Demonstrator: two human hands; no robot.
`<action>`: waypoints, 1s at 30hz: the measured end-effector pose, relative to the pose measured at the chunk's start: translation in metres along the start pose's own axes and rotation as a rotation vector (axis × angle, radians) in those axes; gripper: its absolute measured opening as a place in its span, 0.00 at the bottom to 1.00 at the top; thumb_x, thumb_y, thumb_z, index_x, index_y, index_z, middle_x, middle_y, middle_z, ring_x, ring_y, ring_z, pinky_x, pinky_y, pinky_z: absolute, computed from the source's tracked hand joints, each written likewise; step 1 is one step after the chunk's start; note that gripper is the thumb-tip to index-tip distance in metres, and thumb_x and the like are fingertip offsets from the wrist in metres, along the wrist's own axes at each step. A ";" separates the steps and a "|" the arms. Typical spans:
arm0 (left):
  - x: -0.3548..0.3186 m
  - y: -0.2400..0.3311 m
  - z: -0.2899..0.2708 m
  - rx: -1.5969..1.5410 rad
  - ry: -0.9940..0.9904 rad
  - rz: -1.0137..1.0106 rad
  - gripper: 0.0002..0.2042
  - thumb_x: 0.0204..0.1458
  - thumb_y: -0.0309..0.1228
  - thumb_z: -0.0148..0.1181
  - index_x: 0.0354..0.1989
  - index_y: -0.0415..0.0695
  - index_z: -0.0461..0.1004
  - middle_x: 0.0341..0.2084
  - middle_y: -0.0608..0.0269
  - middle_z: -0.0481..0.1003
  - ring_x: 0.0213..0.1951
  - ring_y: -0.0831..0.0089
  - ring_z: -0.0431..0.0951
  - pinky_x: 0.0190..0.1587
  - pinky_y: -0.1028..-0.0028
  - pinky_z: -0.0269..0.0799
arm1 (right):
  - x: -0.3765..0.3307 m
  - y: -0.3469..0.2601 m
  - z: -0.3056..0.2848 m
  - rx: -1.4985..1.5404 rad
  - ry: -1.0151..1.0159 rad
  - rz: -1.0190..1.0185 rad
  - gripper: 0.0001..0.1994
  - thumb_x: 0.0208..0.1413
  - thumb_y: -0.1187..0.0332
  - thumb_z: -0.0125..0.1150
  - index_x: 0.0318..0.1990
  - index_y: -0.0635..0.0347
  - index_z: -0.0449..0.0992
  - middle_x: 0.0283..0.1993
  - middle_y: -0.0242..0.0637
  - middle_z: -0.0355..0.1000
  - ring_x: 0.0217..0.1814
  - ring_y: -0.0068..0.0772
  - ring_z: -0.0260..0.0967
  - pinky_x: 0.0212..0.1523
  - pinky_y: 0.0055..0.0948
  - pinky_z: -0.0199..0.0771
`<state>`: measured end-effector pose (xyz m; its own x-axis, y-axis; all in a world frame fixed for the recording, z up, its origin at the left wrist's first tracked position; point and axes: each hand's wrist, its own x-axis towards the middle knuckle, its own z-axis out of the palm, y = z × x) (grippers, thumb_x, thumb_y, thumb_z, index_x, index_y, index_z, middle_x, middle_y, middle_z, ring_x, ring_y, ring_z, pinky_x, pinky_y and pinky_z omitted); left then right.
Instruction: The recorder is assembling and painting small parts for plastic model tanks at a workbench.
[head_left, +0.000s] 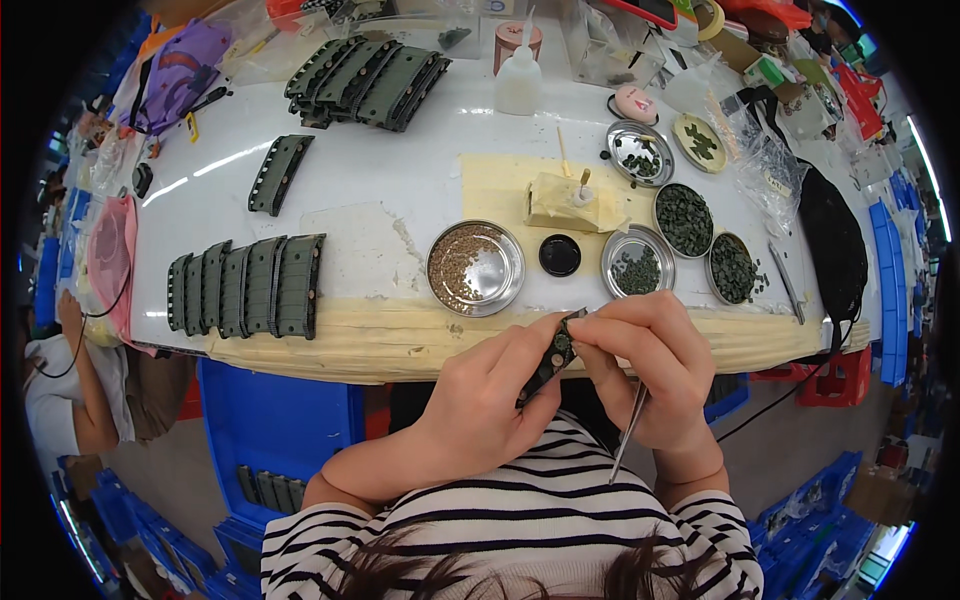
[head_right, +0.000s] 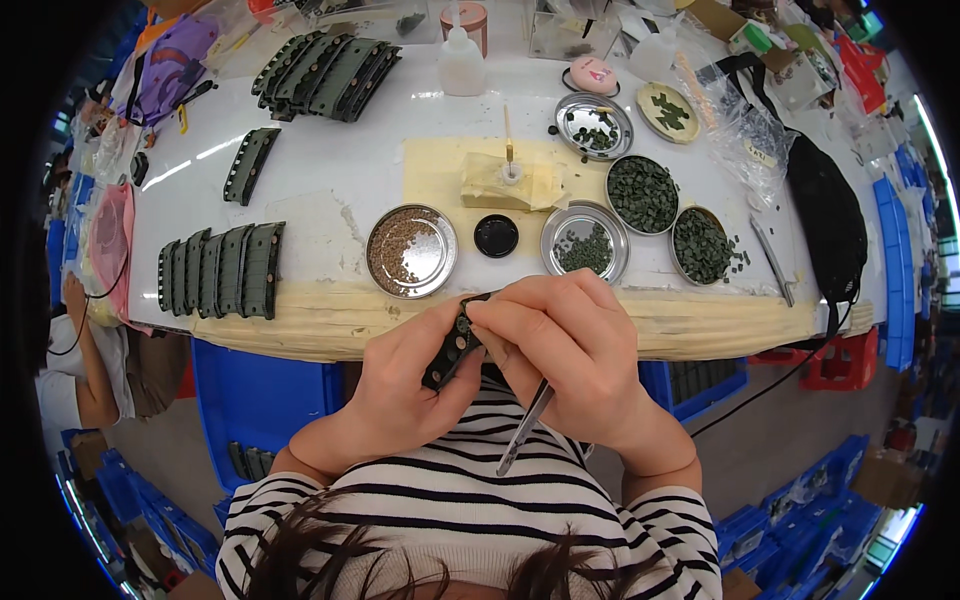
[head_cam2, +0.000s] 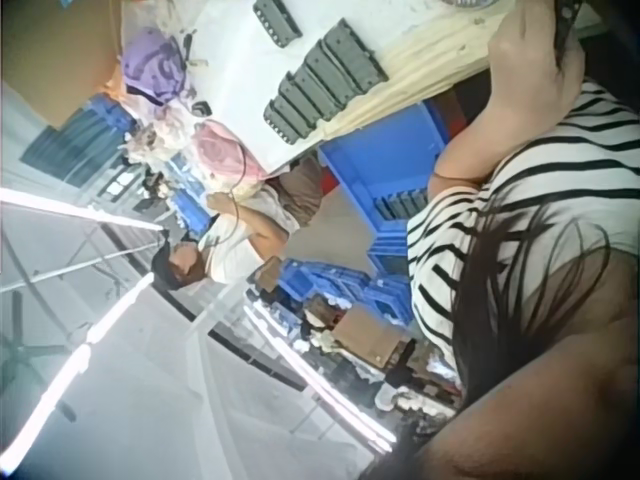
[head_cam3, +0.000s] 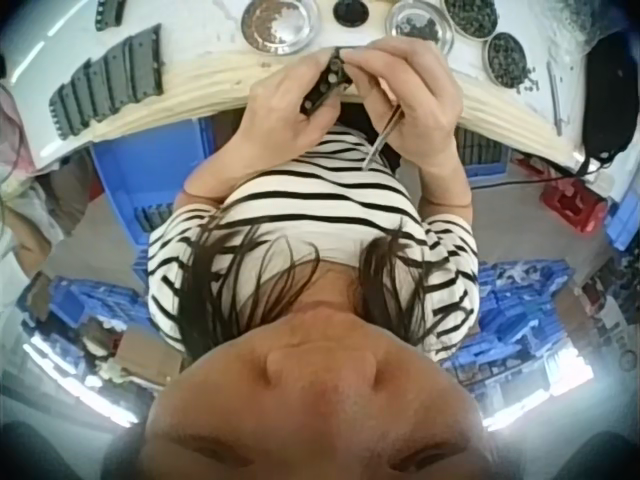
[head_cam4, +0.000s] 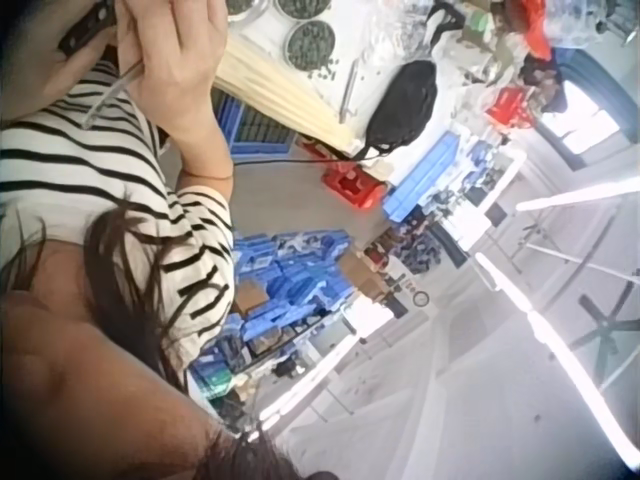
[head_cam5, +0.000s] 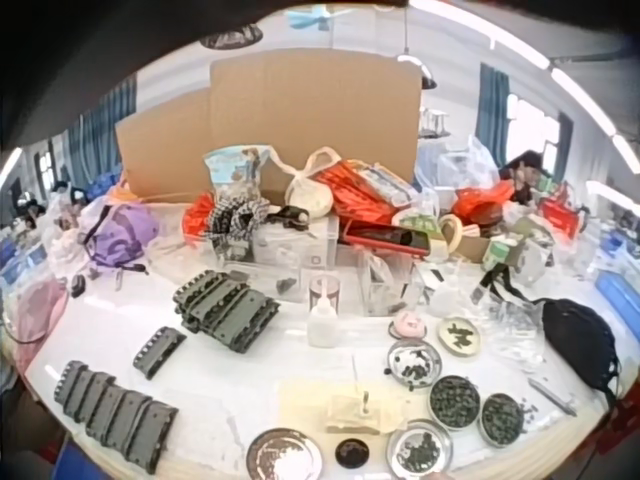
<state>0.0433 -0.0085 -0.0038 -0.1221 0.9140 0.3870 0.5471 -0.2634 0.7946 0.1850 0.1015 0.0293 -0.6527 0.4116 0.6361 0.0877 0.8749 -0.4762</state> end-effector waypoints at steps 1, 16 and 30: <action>0.000 0.000 0.000 0.001 0.004 0.003 0.28 0.41 0.19 0.61 0.56 0.32 0.64 0.28 0.50 0.71 0.28 0.55 0.74 0.30 0.65 0.72 | 0.000 0.000 0.000 0.000 0.003 -0.004 0.14 0.38 0.77 0.70 0.36 0.62 0.78 0.31 0.35 0.73 0.29 0.31 0.70 0.29 0.27 0.65; -0.002 0.001 0.001 -0.099 -0.027 -0.085 0.24 0.45 0.19 0.60 0.54 0.30 0.65 0.35 0.44 0.74 0.33 0.52 0.78 0.34 0.66 0.75 | 0.006 0.009 -0.005 0.023 -0.124 -0.096 0.14 0.37 0.75 0.68 0.36 0.65 0.77 0.32 0.37 0.71 0.28 0.33 0.68 0.29 0.27 0.65; -0.012 -0.028 -0.002 -0.720 -0.114 -0.239 0.19 0.59 0.19 0.50 0.57 0.35 0.55 0.47 0.49 0.73 0.48 0.69 0.75 0.54 0.69 0.70 | 0.002 0.011 -0.015 0.263 0.119 0.138 0.22 0.62 0.51 0.51 0.34 0.63 0.81 0.28 0.39 0.70 0.28 0.30 0.67 0.27 0.25 0.66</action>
<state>0.0283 -0.0125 -0.0298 -0.0617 0.9872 0.1471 -0.1622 -0.1553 0.9745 0.1958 0.1162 0.0343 -0.5540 0.5624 0.6138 -0.0384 0.7192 -0.6937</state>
